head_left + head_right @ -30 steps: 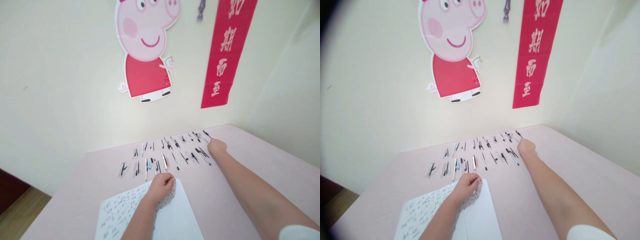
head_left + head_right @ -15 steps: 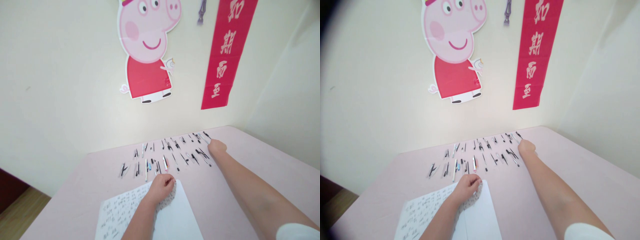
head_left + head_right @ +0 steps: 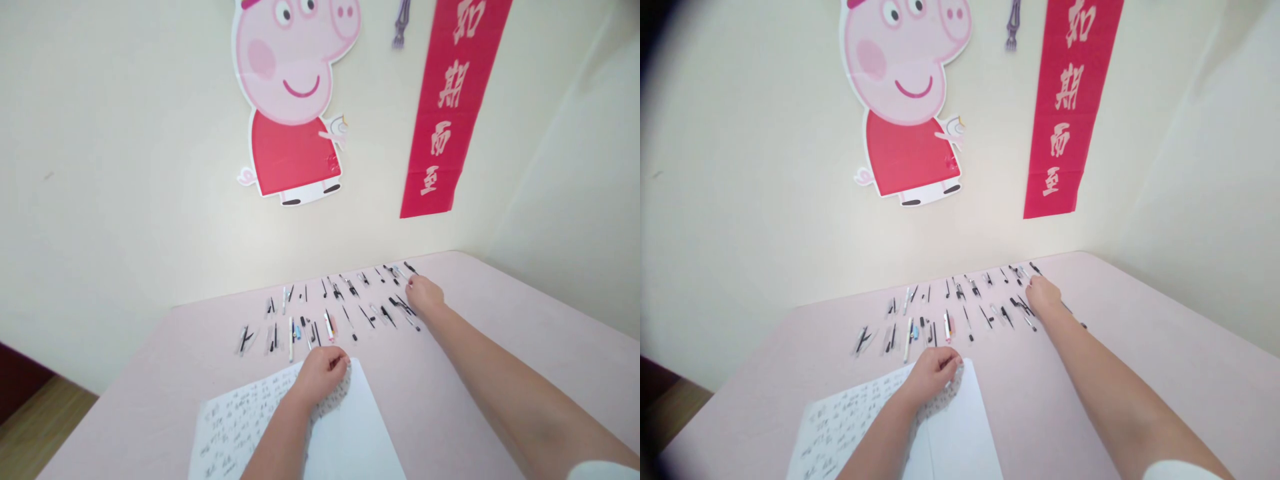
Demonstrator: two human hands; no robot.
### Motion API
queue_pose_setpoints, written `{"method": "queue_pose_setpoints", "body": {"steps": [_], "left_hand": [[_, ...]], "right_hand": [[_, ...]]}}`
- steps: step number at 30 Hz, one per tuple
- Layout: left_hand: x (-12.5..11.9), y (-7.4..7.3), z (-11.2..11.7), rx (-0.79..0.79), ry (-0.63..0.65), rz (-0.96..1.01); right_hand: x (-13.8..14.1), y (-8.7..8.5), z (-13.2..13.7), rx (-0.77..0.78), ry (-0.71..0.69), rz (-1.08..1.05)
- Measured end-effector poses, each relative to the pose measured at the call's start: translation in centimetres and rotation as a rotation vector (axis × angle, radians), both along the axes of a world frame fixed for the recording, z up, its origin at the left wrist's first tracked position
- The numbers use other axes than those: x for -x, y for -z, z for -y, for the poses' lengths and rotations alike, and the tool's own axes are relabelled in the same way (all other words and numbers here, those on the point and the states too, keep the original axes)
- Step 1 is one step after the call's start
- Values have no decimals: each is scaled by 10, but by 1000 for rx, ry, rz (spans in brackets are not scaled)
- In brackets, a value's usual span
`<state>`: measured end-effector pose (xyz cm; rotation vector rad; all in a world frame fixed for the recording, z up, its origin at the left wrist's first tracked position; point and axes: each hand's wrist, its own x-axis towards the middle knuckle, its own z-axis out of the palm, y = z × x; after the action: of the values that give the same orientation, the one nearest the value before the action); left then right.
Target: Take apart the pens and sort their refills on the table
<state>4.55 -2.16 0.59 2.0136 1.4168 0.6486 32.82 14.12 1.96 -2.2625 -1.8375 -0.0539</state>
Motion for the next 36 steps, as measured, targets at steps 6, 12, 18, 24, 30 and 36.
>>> {"method": "queue_pose_setpoints", "body": {"steps": [6,12,18,24,30,36], "left_hand": [[0,1,-1,5,-3,1],[0,1,0,2,-4,-1],[0,0,0,7,1,-1],[-1,0,1,23,-15,7],[-1,-1,0,25,-5,2],[0,1,0,-4,1,6]], "right_hand": [[10,5,21,26,-96,-35],[12,10,43,42,-210,-64],[17,13,53,3,-350,58],[17,17,55,-13,-365,99],[17,18,62,-3,-373,96],[20,16,71,-30,-310,94]]}}
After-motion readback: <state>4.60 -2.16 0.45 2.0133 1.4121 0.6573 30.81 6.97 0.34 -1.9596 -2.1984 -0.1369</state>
